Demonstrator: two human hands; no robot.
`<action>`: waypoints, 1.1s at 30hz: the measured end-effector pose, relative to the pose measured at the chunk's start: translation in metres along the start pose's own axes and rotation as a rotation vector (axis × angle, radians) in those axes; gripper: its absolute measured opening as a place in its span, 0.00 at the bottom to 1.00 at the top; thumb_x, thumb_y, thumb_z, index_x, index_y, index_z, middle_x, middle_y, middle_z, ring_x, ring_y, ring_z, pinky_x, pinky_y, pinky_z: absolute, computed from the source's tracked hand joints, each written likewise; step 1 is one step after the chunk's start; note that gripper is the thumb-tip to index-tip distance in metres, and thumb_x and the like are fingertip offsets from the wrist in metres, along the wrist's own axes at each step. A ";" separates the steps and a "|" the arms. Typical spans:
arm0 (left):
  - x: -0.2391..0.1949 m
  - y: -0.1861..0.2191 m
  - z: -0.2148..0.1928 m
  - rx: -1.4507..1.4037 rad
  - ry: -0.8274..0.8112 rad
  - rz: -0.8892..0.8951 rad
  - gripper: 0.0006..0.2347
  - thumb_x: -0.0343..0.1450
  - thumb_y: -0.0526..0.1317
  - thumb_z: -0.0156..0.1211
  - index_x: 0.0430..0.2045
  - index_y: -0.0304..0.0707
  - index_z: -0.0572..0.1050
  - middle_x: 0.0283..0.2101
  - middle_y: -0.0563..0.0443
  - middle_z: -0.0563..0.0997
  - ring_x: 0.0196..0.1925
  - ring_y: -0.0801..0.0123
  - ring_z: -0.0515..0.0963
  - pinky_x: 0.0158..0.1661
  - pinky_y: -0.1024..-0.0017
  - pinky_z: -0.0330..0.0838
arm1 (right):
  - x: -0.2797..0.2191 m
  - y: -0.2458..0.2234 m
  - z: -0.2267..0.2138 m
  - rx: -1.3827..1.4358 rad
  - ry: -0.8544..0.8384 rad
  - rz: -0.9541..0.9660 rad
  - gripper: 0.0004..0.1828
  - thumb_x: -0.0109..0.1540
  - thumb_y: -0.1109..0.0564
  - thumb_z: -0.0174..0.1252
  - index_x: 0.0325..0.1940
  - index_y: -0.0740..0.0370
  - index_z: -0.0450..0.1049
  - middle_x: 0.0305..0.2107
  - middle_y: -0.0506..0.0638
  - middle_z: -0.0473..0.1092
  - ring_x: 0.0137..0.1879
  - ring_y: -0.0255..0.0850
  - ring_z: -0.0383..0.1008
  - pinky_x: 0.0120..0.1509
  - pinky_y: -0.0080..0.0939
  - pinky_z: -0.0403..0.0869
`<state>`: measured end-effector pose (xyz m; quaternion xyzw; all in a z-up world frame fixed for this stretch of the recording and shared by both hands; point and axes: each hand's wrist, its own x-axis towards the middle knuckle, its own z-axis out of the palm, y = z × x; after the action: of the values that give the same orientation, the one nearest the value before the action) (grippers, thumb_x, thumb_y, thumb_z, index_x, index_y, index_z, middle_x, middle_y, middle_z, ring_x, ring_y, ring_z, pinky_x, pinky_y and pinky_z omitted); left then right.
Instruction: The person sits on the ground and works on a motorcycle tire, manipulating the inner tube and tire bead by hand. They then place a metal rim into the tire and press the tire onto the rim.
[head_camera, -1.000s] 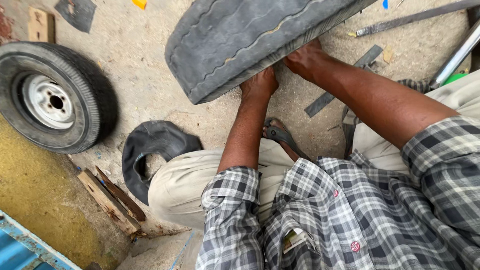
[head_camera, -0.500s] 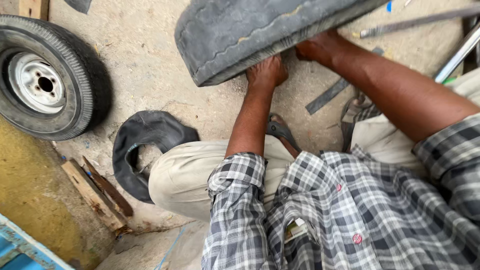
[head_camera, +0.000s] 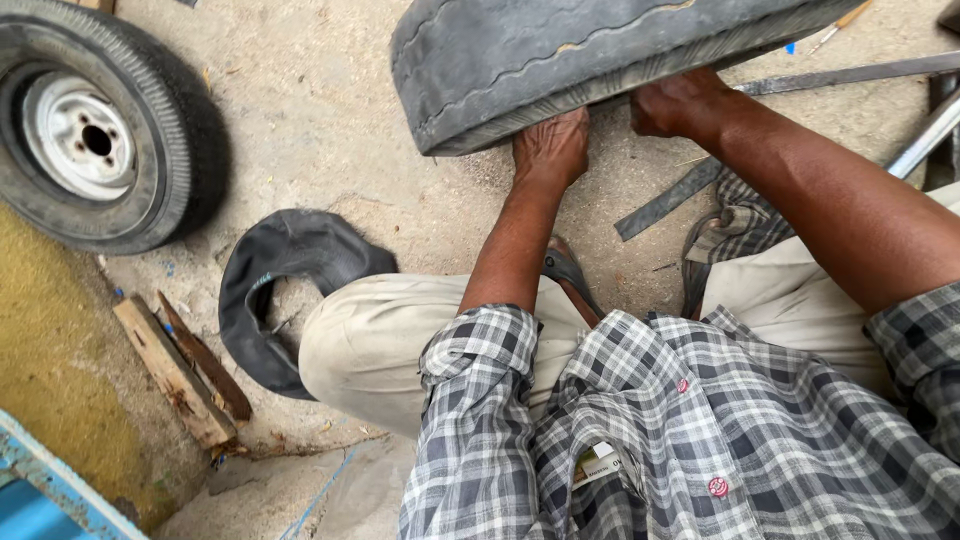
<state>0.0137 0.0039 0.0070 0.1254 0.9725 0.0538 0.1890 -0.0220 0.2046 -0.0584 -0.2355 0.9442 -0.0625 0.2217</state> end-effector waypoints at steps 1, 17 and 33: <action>-0.001 0.000 -0.003 -0.003 0.014 -0.016 0.26 0.66 0.32 0.56 0.63 0.35 0.64 0.66 0.35 0.67 0.68 0.46 0.68 0.66 0.50 0.59 | 0.001 -0.003 -0.002 -0.011 0.020 -0.018 0.09 0.56 0.58 0.62 0.38 0.63 0.78 0.34 0.57 0.77 0.34 0.47 0.75 0.44 0.53 0.77; 0.016 -0.012 -0.009 -0.142 -0.240 -0.060 0.20 0.76 0.37 0.43 0.66 0.49 0.68 0.66 0.40 0.75 0.67 0.46 0.75 0.66 0.51 0.68 | -0.004 -0.029 0.037 -0.005 0.056 0.041 0.16 0.70 0.51 0.44 0.49 0.58 0.76 0.45 0.61 0.77 0.50 0.57 0.77 0.53 0.62 0.73; 0.061 -0.032 -0.016 -0.158 0.072 0.067 0.30 0.65 0.44 0.60 0.66 0.45 0.65 0.70 0.37 0.66 0.71 0.43 0.63 0.69 0.51 0.57 | 0.067 -0.010 0.040 0.034 0.611 -0.097 0.22 0.61 0.45 0.46 0.54 0.52 0.75 0.57 0.63 0.69 0.65 0.63 0.65 0.71 0.66 0.59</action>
<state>-0.0541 -0.0120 -0.0045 0.1406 0.9666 0.1413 0.1611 -0.0525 0.1636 -0.1183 -0.2470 0.9536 -0.1568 -0.0717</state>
